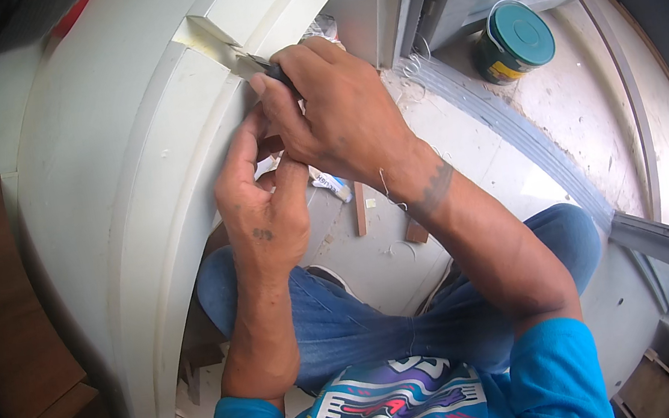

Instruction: The person uses a utility knife to trim and clean the edges of a white plastic molding piece. They wipe the surface with a cloth and continue trimming along the edges to remove excess material.

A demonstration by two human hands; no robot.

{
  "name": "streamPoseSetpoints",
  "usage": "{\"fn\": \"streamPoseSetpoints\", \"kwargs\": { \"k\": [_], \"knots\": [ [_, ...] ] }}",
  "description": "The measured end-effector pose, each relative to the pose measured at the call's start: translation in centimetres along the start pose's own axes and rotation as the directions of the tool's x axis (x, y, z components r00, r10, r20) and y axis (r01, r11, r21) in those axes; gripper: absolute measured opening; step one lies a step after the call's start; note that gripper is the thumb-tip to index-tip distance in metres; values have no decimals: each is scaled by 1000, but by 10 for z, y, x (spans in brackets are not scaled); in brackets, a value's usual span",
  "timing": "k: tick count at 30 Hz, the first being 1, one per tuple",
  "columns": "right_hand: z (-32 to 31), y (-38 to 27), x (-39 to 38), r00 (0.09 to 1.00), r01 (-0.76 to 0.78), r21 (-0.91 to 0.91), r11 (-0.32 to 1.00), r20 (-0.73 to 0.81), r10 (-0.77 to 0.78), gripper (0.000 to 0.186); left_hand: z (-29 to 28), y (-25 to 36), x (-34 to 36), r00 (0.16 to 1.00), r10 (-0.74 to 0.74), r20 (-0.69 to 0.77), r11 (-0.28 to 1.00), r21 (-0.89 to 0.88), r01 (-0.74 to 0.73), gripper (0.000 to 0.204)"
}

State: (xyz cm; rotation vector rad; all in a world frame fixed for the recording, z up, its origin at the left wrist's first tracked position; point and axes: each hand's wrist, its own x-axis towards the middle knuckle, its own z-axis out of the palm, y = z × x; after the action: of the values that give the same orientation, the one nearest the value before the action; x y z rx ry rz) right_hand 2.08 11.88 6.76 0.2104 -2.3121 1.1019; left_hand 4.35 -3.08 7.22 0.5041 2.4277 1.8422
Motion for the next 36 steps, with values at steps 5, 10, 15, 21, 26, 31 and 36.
{"fn": "streamPoseSetpoints", "kwargs": {
  "k": [5,10,15,21,26,31,36],
  "knots": [
    [-28,3,7,984,-56,55,997,175,46,30,-2,4,4,1000,12,18,1000,25,-12,55],
    [-83,14,-5,937,-333,18,943,119,329,34,10,6,4,993,122,-4,976,-181,-121,71],
    [-98,40,-29,847,-374,683,627,-24,531,49,38,14,19,981,194,-29,964,-177,-196,90],
    [-30,23,-43,668,-278,954,107,112,736,35,59,38,13,987,158,-30,942,-296,-160,81],
    [-34,8,-51,732,-348,937,-21,285,619,38,34,43,-21,915,401,-53,899,218,-381,37],
    [-9,-17,-44,809,-362,913,-189,409,422,34,-31,89,27,746,660,-93,521,772,-364,31],
    [17,-42,-39,802,-389,919,57,308,512,33,-17,110,66,803,511,307,76,914,-398,53]
  ]
}}
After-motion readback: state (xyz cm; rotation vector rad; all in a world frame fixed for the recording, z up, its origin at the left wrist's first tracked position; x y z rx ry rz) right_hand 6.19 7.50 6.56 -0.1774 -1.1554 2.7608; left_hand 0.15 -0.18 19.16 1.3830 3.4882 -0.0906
